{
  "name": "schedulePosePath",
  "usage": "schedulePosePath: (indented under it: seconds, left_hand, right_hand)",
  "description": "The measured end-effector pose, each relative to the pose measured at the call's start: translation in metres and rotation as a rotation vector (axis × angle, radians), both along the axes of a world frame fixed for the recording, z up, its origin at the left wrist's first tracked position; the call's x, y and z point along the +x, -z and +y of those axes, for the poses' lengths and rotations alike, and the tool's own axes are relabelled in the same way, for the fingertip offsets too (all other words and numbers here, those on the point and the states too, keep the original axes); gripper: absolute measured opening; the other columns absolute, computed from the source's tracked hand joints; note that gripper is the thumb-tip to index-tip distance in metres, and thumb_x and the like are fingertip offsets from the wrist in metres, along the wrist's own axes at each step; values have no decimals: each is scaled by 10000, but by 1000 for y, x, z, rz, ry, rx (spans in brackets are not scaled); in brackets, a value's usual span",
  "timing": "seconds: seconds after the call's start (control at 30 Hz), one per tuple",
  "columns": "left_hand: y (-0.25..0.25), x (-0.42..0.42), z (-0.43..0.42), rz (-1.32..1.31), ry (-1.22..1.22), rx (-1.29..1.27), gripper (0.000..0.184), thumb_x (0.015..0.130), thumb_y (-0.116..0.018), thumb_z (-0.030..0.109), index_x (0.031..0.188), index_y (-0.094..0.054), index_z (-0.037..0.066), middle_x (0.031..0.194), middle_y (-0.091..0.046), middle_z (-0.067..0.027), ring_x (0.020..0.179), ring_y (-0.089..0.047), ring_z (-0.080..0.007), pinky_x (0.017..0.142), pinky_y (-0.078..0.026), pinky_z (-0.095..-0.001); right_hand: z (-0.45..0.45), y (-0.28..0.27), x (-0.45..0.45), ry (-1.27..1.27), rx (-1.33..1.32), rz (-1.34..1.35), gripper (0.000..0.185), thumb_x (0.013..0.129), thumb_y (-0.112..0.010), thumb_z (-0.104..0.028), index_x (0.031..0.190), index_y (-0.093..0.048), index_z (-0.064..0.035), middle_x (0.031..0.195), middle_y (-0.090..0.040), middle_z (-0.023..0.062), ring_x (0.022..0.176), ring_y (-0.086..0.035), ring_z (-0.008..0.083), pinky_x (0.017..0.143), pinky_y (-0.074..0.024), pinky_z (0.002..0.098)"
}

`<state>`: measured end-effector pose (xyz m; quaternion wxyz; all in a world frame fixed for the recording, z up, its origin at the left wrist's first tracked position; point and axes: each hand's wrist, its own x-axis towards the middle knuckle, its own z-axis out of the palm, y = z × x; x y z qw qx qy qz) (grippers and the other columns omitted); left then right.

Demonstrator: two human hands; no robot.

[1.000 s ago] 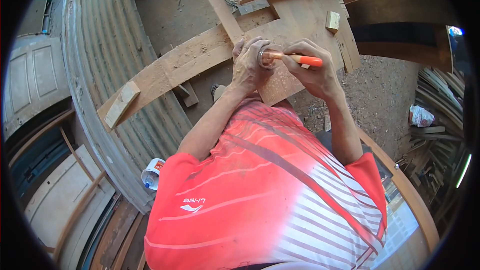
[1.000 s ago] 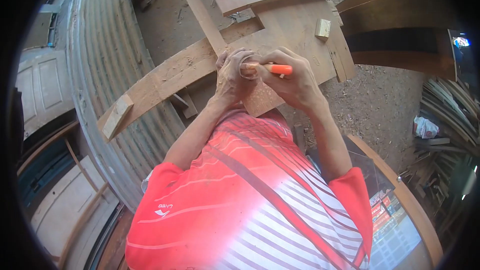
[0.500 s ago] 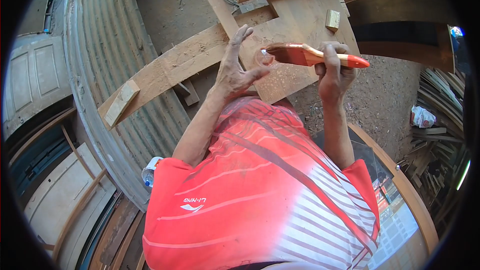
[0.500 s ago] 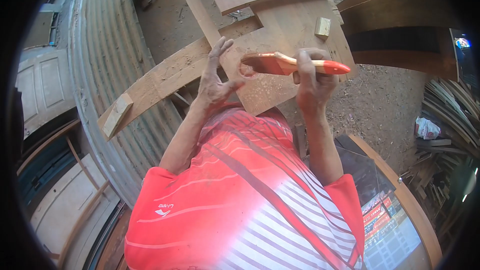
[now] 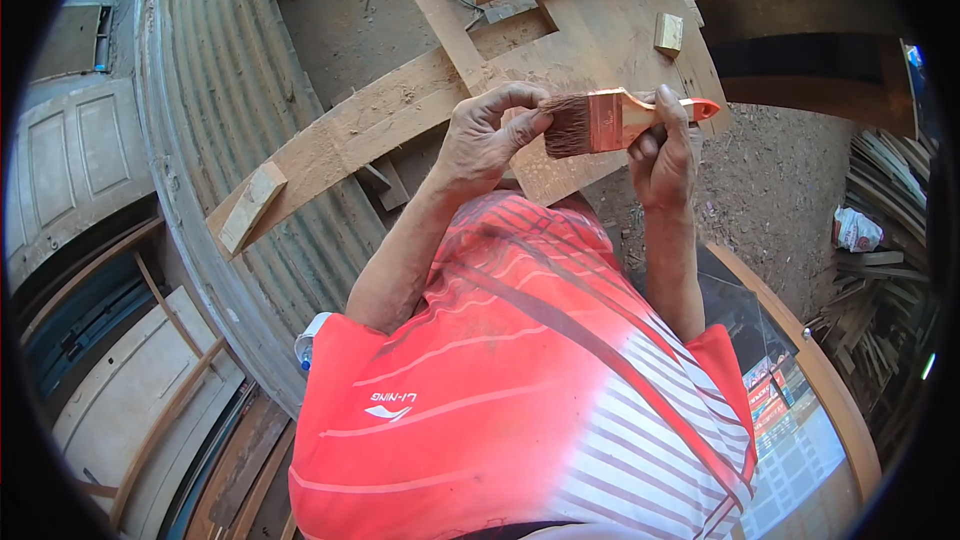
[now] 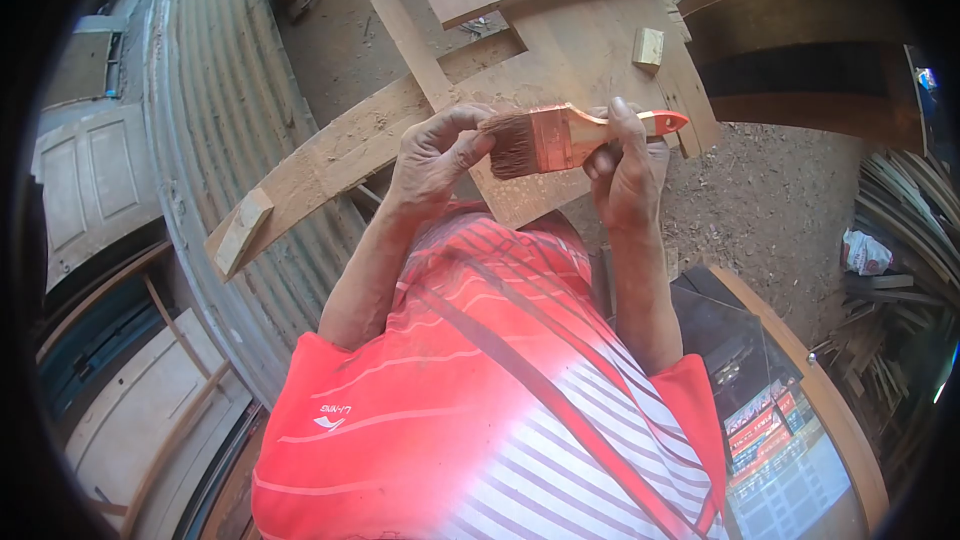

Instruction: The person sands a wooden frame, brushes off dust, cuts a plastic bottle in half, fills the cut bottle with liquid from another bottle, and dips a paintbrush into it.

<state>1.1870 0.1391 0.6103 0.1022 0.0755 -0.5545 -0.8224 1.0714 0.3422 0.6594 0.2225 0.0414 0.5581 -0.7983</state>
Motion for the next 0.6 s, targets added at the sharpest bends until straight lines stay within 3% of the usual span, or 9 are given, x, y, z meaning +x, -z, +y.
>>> schedulePosePath:
  seconds: [0.17, 0.27, 0.37, 0.47, 0.6]
  left_hand:
    - [-6, -5, -5, -130, 28, -1, 302, 999, -788, 237, 1206, -739, 23, 1160, -745, -56, 1096, -647, -116, 995, -521, -310]
    - [-15, -3, -3, -63, -95, 10, 314, 971, -818, 225, 1199, -738, 24, 1120, -748, -49, 1075, -659, -121, 979, -523, -302]
    - [-27, 3, -5, -34, -86, -267, 291, 930, -850, 193, 1148, -752, 26, 1083, -749, -53, 1057, -670, -138, 966, -524, -310]
    - [-20, 7, -4, 1, -41, -324, 235, 906, -857, 143, 1082, -759, 22, 1063, -747, -68, 1039, -673, -158, 964, -521, -324]
    - [-16, 5, -2, 73, -60, -246, 218, 881, -867, 102, 1042, -751, 13, 1070, -739, -69, 1046, -660, -168, 967, -515, -336]
  right_hand:
    - [-4, 6, -2, 21, -115, -95, 206, 1083, -658, -297, 930, -635, -160, 697, -524, -102, 519, -425, -4, 474, -373, 202]
    - [-7, 7, -4, 54, -174, -98, 205, 1076, -671, -287, 918, -625, -165, 735, -577, -85, 550, -488, 9, 486, -406, 208]
    - [-8, 7, -2, 66, -194, -90, 196, 1083, -662, -271, 922, -616, -168, 755, -587, -83, 562, -499, 8, 491, -421, 205]
    - [-8, 11, -3, 44, -231, -142, 182, 1088, -652, -265, 936, -619, -172, 755, -595, -82, 555, -508, 3, 487, -434, 202]
    - [-10, 17, -2, 12, -365, -291, 166, 1095, -639, -260, 951, -622, -179, 748, -605, -87, 552, -531, -4, 490, -465, 197]
